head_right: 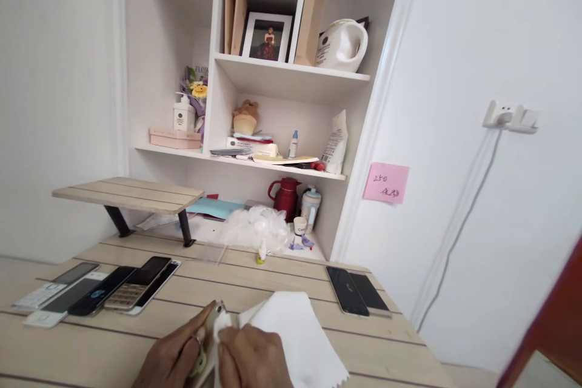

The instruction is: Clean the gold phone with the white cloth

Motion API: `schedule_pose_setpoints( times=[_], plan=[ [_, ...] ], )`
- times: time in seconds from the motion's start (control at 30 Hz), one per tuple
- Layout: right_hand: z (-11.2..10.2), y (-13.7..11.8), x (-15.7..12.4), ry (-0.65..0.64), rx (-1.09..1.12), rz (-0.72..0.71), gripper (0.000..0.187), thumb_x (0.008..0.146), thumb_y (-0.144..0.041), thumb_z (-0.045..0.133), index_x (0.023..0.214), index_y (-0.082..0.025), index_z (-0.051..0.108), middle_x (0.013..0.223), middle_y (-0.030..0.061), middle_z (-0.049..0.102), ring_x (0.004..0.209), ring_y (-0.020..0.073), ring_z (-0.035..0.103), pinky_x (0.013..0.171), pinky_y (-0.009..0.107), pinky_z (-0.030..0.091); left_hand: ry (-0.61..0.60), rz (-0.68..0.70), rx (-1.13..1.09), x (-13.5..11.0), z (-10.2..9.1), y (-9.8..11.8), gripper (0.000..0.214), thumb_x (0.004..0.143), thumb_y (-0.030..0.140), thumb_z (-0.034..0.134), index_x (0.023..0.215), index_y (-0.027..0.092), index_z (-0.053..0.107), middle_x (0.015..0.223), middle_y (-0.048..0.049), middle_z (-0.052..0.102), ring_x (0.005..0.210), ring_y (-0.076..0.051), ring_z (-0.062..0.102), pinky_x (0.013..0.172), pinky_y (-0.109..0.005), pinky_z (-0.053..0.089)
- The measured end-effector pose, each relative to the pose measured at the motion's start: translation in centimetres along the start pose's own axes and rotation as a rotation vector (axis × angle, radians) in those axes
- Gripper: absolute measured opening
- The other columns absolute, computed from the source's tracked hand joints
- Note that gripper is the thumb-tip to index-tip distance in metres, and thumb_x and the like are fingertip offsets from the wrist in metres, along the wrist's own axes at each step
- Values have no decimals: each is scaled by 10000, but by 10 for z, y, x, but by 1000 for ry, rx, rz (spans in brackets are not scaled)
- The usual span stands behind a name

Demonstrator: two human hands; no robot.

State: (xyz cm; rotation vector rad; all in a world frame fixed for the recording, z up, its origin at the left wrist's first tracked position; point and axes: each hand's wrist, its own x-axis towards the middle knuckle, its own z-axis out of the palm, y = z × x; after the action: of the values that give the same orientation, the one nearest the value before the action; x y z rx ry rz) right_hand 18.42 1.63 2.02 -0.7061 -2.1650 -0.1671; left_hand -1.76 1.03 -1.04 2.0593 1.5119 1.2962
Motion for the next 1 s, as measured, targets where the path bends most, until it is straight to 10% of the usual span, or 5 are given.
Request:
schedule_pose_setpoints(
  times=[0.53,1.0],
  plan=[
    [-19,4,15,-170,479,246,167,926,-231,543,920,-199,706,735,2,708,643,116,636,615,175,446,78,206,-90,-2,-4,3,381,945,346,529,1250,201,707,1188,-39,754,1053,-170,738,943,-188,516],
    [-15,22,15,-130,757,564,287,953,-397,581,835,-184,732,776,28,710,738,164,612,669,224,453,-125,104,-267,-7,3,1,429,976,424,477,1317,247,667,1097,-36,795,942,-200,757,885,-259,583]
  ],
)
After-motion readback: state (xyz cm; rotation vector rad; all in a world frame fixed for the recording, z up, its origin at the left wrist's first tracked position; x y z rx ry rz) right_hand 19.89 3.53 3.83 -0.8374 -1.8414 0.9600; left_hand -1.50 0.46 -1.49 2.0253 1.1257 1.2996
